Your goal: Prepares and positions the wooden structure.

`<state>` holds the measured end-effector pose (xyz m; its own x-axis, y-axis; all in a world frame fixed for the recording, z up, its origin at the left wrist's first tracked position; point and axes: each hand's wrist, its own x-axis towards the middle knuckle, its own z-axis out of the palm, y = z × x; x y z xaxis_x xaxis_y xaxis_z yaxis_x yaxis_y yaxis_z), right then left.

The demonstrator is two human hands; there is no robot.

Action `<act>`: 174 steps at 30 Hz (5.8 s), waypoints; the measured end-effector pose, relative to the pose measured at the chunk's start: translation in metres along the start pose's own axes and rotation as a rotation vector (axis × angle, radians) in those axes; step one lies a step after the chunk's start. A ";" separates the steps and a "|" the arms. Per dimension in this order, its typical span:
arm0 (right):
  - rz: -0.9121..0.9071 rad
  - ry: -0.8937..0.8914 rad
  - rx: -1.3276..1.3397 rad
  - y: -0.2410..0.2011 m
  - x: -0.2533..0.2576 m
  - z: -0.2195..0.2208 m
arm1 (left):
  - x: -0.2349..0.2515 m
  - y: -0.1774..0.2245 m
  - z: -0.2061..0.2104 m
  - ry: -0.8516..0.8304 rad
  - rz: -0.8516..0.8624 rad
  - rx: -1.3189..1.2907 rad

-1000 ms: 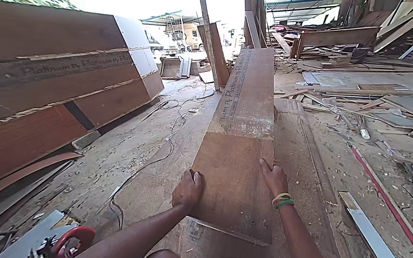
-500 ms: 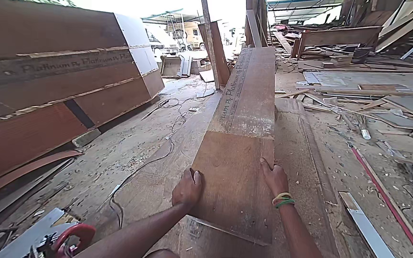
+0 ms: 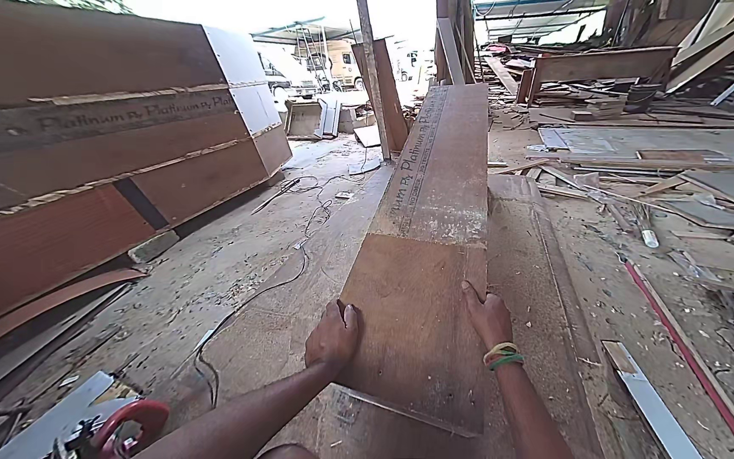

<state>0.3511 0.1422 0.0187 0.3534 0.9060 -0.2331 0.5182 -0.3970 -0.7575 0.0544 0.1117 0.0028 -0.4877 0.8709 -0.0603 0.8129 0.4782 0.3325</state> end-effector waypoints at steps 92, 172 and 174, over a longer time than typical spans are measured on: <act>0.001 -0.005 0.015 0.001 0.000 0.000 | 0.000 0.000 0.000 0.001 0.003 -0.006; -0.138 0.074 0.064 0.005 0.001 0.004 | -0.003 0.001 -0.004 0.003 0.011 0.002; -0.141 0.073 0.069 0.005 0.001 0.004 | -0.003 0.001 -0.004 0.002 0.010 -0.006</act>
<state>0.3512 0.1416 0.0120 0.3379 0.9379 -0.0788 0.5131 -0.2537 -0.8200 0.0557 0.1093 0.0071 -0.4800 0.8756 -0.0549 0.8160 0.4686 0.3384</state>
